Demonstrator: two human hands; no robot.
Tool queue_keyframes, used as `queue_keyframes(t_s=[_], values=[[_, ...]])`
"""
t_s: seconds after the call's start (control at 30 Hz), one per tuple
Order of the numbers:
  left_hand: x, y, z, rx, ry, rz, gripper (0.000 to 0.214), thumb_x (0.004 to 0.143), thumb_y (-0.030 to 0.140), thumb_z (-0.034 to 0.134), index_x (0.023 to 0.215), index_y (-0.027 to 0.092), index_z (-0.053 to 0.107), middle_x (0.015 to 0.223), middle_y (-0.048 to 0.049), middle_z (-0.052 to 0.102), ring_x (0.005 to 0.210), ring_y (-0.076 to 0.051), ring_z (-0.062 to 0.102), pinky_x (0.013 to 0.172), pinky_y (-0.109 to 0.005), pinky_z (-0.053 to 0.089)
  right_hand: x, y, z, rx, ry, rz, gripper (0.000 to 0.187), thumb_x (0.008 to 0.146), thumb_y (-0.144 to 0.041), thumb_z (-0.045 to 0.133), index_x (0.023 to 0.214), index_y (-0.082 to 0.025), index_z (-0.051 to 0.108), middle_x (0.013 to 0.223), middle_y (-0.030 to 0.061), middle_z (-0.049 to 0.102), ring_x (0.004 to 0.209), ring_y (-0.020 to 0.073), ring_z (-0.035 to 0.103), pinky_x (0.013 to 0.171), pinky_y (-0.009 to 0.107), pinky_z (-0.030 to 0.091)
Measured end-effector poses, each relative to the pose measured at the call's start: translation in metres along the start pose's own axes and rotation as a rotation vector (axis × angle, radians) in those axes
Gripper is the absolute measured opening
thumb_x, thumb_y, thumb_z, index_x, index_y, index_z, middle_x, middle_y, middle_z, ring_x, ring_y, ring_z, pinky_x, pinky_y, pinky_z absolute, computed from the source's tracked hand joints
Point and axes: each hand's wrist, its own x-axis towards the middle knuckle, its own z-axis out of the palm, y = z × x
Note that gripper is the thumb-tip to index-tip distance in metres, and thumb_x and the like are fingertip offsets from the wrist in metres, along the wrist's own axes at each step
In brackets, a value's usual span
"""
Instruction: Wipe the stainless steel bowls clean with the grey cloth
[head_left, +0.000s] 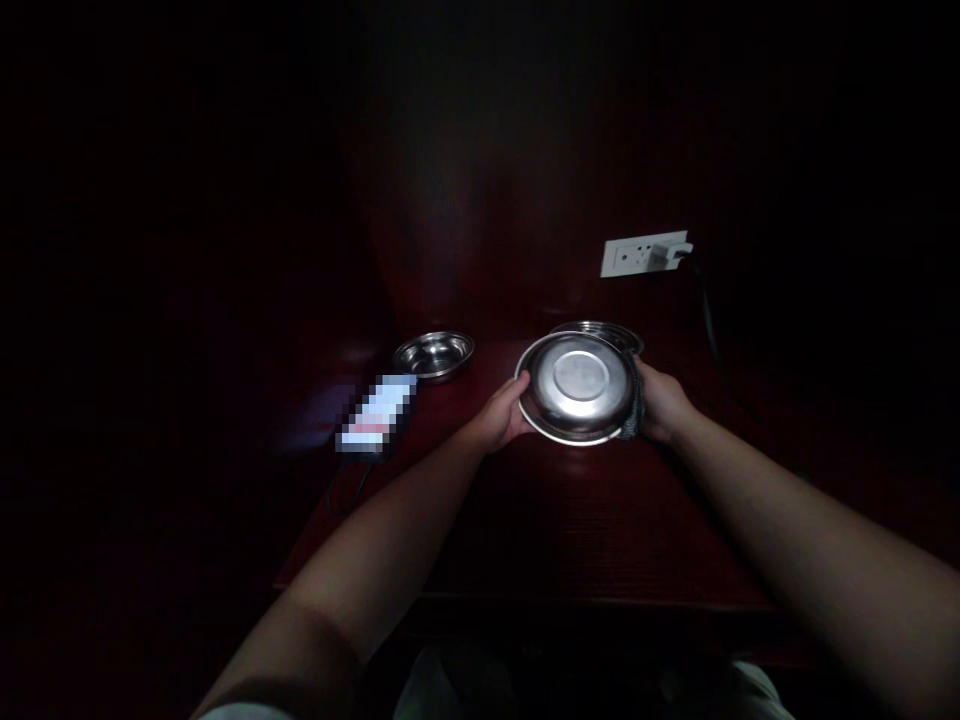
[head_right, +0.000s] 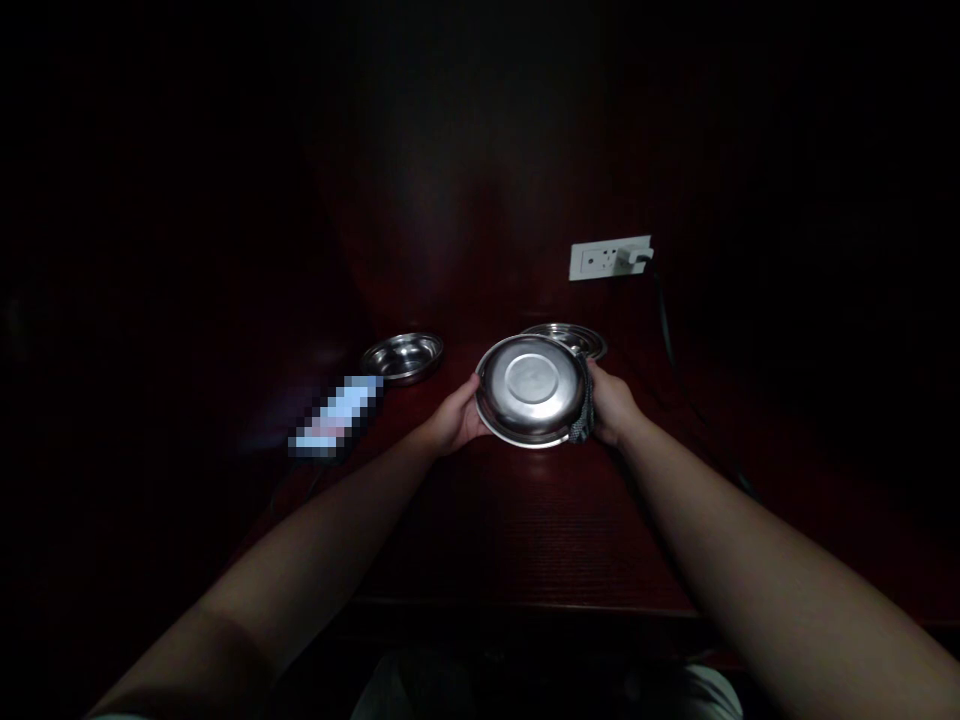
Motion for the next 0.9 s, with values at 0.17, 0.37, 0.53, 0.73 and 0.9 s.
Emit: queue_keyframes(t_s=[0.17, 0.37, 0.53, 0.73, 0.9], values=[[0.0015, -0.0014, -0.0019, 0.012, -0.004, 0.007, 0.048, 0.083, 0.046, 0.049, 0.123, 0.017, 0.048, 0.107, -0.0137, 0.065, 0.097, -0.025, 0.062, 0.083, -0.039, 0.049, 0.0043, 0.0012, -0.0012, 0.026, -0.029, 0.026, 0.02, 0.079, -0.035, 0.057, 0.078, -0.016, 0.064, 0.067, 0.003, 0.067, 0.063, 0.0143, 0.062, 0.061, 0.025, 0.054], [0.0006, -0.0009, -0.0015, 0.045, -0.005, -0.011, 0.047, 0.083, 0.046, 0.048, 0.119, 0.015, 0.05, 0.103, -0.0144, 0.066, 0.092, -0.024, 0.064, 0.079, -0.037, 0.05, 0.0058, 0.001, -0.0022, 0.024, 0.018, 0.013, 0.022, 0.078, -0.036, 0.059, 0.079, -0.014, 0.064, 0.069, 0.0036, 0.067, 0.062, 0.0143, 0.062, 0.06, 0.025, 0.053], [0.0004, 0.0003, -0.0009, 0.059, 0.002, -0.01, 0.049, 0.082, 0.048, 0.05, 0.12, 0.017, 0.05, 0.102, -0.0138, 0.066, 0.09, -0.024, 0.064, 0.078, -0.037, 0.051, 0.0026, -0.0003, -0.0013, 0.013, 0.028, -0.005, 0.018, 0.079, -0.033, 0.057, 0.076, -0.016, 0.062, 0.065, 0.0029, 0.066, 0.063, 0.014, 0.062, 0.059, 0.023, 0.053], [0.0004, 0.0021, -0.0006, 0.046, 0.003, -0.034, 0.052, 0.081, 0.049, 0.05, 0.124, 0.018, 0.047, 0.104, -0.0134, 0.065, 0.09, -0.024, 0.064, 0.075, -0.037, 0.051, -0.0005, -0.0016, -0.0003, 0.005, 0.002, 0.005, 0.016, 0.08, -0.032, 0.056, 0.075, -0.018, 0.062, 0.064, 0.0028, 0.066, 0.062, 0.0151, 0.062, 0.057, 0.023, 0.052], [0.0018, 0.002, -0.0009, 0.027, 0.003, -0.035, 0.054, 0.081, 0.049, 0.051, 0.125, 0.02, 0.045, 0.107, -0.0132, 0.065, 0.091, -0.024, 0.064, 0.075, -0.037, 0.051, -0.0026, -0.0029, 0.0009, -0.015, 0.012, 0.014, 0.017, 0.081, -0.032, 0.055, 0.075, -0.017, 0.062, 0.059, 0.0024, 0.064, 0.057, 0.0134, 0.06, 0.054, 0.022, 0.05]])
